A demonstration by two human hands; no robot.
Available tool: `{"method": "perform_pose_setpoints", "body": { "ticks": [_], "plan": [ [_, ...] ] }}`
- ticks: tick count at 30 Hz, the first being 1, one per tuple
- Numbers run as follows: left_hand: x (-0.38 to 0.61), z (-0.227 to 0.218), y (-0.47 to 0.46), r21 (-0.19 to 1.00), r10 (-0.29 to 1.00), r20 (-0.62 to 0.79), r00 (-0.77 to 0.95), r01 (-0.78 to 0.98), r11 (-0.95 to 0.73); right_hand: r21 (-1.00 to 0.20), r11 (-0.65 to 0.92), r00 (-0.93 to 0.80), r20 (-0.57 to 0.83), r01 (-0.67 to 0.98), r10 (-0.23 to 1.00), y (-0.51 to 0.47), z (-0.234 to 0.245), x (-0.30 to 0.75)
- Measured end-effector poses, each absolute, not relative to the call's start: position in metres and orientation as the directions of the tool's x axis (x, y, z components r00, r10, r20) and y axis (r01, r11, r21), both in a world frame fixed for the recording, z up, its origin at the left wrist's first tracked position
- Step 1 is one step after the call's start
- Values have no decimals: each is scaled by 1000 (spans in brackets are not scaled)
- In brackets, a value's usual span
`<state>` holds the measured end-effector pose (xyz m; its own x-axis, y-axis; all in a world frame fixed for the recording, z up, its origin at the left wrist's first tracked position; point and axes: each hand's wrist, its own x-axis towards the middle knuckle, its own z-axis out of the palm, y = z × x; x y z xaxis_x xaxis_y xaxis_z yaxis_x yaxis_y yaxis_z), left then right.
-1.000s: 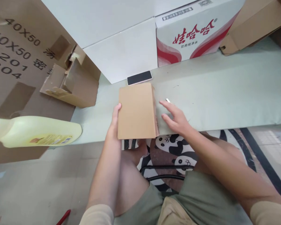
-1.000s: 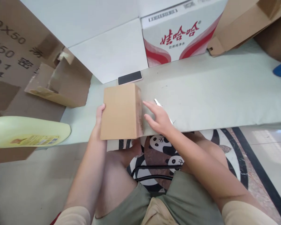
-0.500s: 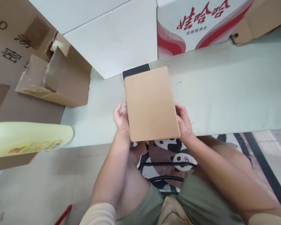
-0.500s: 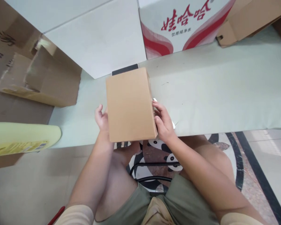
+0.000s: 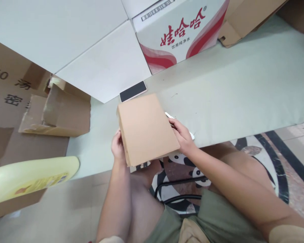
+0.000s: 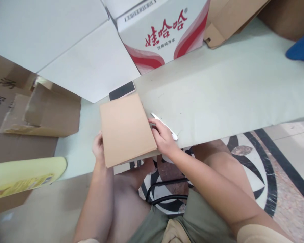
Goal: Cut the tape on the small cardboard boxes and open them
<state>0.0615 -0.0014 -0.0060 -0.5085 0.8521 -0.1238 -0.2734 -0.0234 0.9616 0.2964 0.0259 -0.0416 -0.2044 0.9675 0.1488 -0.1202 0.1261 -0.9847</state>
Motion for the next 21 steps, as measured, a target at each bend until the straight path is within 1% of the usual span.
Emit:
{"method": "perform_pose_setpoints", "body": {
  "ticks": [3, 5, 8, 11, 13, 18, 21],
  "plan": [
    [61, -8, -2, 936, 825, -172, -538, -350, -33, -984, 142, -159, 159, -110, 974, 27, -41, 293],
    [66, -11, -2, 936, 848, -155, -507, -349, -38, -982, 161, -130, 173, -99, 976, 29, -41, 290],
    [81, -18, -3, 951, 884, -27, -467, -284, -121, -980, 187, -104, 194, -67, 976, 31, -42, 288],
    [99, -24, -1, 948, 836, 110, -537, -198, -251, -973, 230, -90, 231, -24, 969, 31, -43, 288],
    [107, -25, 2, 937, 805, 141, -576, -185, -296, -968, 252, -81, 251, 5, 965, 31, -43, 288],
    [103, -16, 12, 911, 755, 149, -639, -207, -356, -961, 267, -125, 258, 66, 958, 31, -43, 289],
    [90, -10, 18, 899, 757, 71, -649, -287, -330, -934, 322, -176, 295, 154, 939, 29, -42, 286]
  ]
}}
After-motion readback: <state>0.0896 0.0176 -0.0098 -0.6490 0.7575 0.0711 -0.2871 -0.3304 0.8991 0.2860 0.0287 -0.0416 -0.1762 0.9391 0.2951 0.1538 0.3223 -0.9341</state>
